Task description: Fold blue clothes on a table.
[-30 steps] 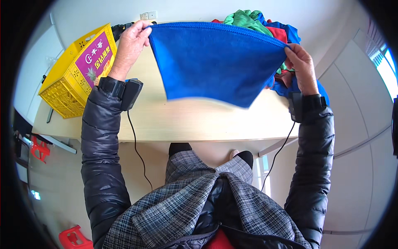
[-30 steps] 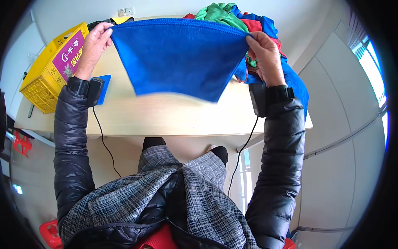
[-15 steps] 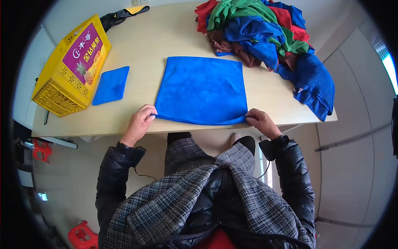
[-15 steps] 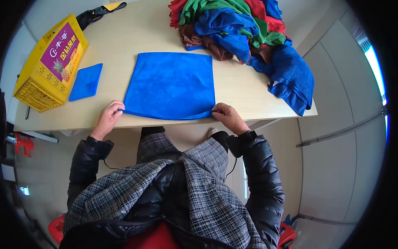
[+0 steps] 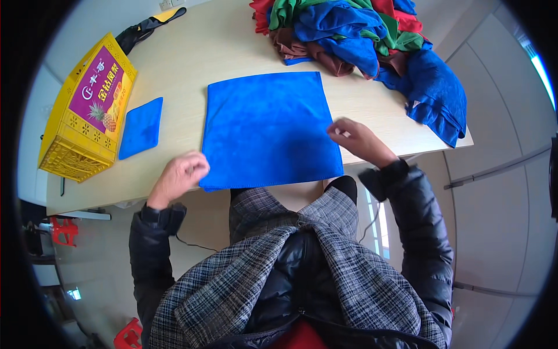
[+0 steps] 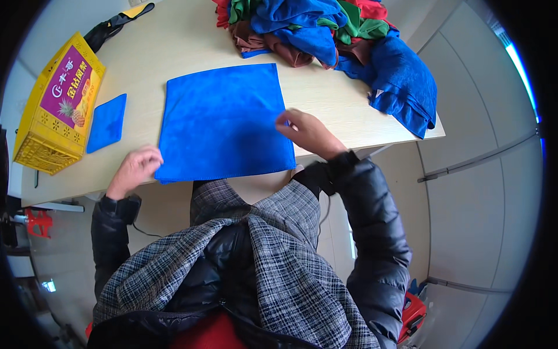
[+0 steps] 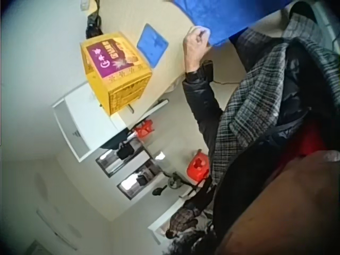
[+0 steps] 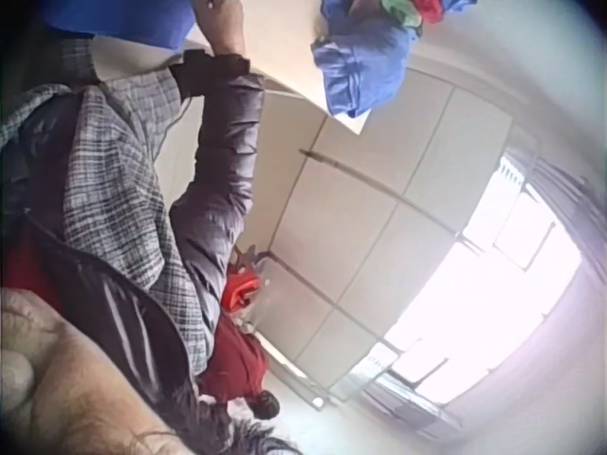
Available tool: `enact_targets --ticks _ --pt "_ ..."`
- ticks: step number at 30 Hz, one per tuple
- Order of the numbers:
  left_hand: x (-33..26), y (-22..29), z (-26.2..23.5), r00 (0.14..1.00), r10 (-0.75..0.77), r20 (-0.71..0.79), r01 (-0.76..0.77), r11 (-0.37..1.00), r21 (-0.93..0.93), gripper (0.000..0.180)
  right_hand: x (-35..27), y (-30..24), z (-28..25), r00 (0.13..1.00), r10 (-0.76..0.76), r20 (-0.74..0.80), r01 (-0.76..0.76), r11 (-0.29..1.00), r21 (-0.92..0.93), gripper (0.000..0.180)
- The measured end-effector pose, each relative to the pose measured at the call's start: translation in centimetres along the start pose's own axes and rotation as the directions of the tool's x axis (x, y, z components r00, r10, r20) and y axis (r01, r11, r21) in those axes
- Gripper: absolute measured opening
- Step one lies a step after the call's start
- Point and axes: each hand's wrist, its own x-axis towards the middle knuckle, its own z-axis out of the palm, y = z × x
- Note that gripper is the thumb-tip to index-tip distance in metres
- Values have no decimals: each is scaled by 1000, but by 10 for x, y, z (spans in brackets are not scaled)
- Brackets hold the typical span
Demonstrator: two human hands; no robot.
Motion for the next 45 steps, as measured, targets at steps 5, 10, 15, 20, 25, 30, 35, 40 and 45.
enact_targets --ticks 5,10,15,20,25,30,35,40,45 --pt "94 -33 15 971 210 -111 -160 923 349 44 98 -17 51 999 -35 28 43 921 -387 69" --pt "123 -52 38 997 -79 -26 77 766 639 80 125 10 77 998 54 26 -28 811 -584 78" --pt "129 -57 32 999 -34 -23 41 801 598 83 113 68 15 964 231 -130 -259 725 -638 82" --pt "148 -53 25 999 -40 -12 40 801 597 80 161 43 22 974 145 -173 -222 743 -632 82" --pt "192 -73 31 997 -29 -72 67 787 614 79 212 29 51 984 132 -116 -174 830 -530 80" --pt "194 -74 17 985 -135 -109 172 831 530 77 205 83 26 963 144 -229 -251 796 -551 79" --pt "191 -82 18 976 -154 -156 213 832 512 77 179 98 4 921 273 -278 -385 748 -541 84" --pt "149 -57 28 990 -65 -126 117 875 469 77 124 92 9 972 87 -218 -199 796 -571 78" --pt "75 -8 68 996 84 -35 -53 851 522 77 56 -6 72 991 -131 -21 90 778 -622 70"
